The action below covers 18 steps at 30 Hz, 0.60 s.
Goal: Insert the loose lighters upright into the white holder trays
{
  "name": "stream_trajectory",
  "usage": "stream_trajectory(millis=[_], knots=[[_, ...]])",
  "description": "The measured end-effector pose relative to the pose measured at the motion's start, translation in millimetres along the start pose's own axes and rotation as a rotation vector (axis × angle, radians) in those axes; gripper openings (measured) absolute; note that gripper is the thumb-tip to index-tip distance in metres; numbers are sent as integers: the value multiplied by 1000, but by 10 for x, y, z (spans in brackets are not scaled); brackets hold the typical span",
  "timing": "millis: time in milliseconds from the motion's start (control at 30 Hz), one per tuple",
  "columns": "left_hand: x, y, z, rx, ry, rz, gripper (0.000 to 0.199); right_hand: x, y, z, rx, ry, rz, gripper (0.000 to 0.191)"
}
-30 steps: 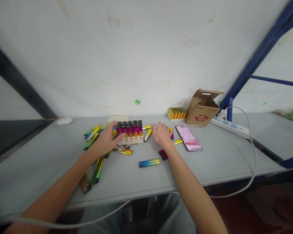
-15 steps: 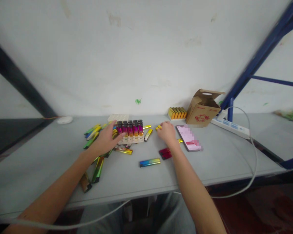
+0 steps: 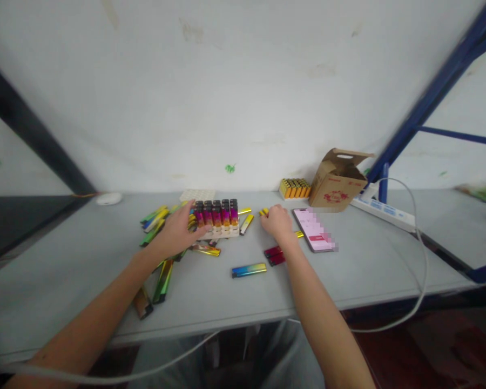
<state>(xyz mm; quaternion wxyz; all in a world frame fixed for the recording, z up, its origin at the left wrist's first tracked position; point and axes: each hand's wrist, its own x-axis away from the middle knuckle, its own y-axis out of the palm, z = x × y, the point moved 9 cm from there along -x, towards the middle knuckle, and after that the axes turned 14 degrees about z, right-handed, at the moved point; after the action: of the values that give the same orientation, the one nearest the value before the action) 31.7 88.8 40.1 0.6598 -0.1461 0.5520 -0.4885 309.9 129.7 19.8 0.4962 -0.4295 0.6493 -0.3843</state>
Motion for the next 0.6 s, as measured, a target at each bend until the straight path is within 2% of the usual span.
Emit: stream_trajectory(millis=[100,167,233,300,367,433,533,600], knots=[[-9,-56,21,42,-21,28,93,-30,0,-5,-50,-3,32,29],[-25,-132,62,86,-8,86,91,-57,-28,-18,-160,15,66,29],[-45,-251,120,139,36,193,77,-85,-72,-42,-370,58,104,31],[-57,-380,165,180,86,310,53,-100,-90,-56,-707,157,112,31],[-63,-476,173,189,114,399,31,-90,-49,-102,-1096,276,50,26],[-70,-530,151,172,113,452,21,-57,-11,-194,-1399,356,-42,17],[-77,-555,124,145,106,476,18,8,-7,-333,-1614,393,-164,10],[-77,-556,124,141,107,475,18,46,-7,-377,-1692,434,-210,17]])
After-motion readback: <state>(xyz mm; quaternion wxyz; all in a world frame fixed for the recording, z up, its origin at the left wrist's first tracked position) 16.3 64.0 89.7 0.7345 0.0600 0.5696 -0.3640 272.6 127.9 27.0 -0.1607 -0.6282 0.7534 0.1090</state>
